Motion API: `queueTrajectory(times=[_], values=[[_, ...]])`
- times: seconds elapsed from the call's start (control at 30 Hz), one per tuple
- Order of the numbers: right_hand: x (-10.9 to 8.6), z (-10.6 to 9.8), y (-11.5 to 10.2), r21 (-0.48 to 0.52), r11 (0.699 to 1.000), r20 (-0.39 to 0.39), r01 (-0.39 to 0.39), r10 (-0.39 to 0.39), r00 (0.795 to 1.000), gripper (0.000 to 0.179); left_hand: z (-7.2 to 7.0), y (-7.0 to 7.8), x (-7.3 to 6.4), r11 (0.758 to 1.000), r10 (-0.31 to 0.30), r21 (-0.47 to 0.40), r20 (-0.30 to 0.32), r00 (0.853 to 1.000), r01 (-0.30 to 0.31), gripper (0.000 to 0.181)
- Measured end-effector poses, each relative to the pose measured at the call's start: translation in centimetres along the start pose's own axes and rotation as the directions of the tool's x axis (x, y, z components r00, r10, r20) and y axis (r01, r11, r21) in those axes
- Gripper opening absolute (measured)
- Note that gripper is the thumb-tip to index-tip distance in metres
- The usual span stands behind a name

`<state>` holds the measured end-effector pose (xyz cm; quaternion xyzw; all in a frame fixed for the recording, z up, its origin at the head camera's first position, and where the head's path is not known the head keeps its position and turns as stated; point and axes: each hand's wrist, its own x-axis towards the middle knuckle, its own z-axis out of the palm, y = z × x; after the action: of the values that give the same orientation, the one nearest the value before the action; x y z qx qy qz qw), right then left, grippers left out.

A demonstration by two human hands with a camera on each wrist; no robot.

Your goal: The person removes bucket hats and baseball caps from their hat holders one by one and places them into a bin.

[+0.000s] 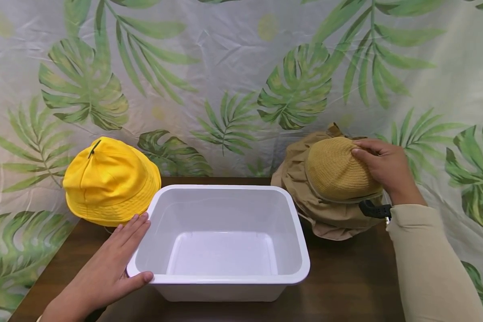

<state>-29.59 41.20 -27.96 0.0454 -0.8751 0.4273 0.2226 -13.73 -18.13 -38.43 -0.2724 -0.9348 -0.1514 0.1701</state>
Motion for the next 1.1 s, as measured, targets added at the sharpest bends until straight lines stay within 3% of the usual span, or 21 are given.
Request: queueTrajectory(times=[0.2,0.43,0.73,0.93,1.1], values=[[0.0,0.5,0.7,-0.102,0.994,0.036,0.033,-0.029,0.999,0.043,0.1,0.1,0.1,1.000,0.001,-0.005,0.000,1.000,-0.001,0.094],[-0.2,0.3,1.2,-0.101,0.994,0.107,0.033,-0.022,0.994,0.055,0.1,0.1,0.0,1.000,0.007,-0.007,-0.007,1.000,-0.007,0.094],[-0.3,-0.5,1.4,-0.120,0.992,0.213,-0.030,0.056,0.976,0.070,-0.1,0.2,0.0,1.000,-0.004,-0.008,-0.004,1.000,0.004,0.094],[-0.1,-0.3,2.2,-0.129,0.992,0.204,0.015,0.012,0.979,0.063,-0.1,0.3,0.0,1.000,-0.027,-0.011,0.014,1.000,0.027,0.092],[-0.1,-0.1,2.6,-0.091,0.995,0.170,0.042,-0.026,0.985,0.054,0.0,0.3,0.0,1.000,-0.007,-0.007,-0.013,1.000,0.007,0.092]])
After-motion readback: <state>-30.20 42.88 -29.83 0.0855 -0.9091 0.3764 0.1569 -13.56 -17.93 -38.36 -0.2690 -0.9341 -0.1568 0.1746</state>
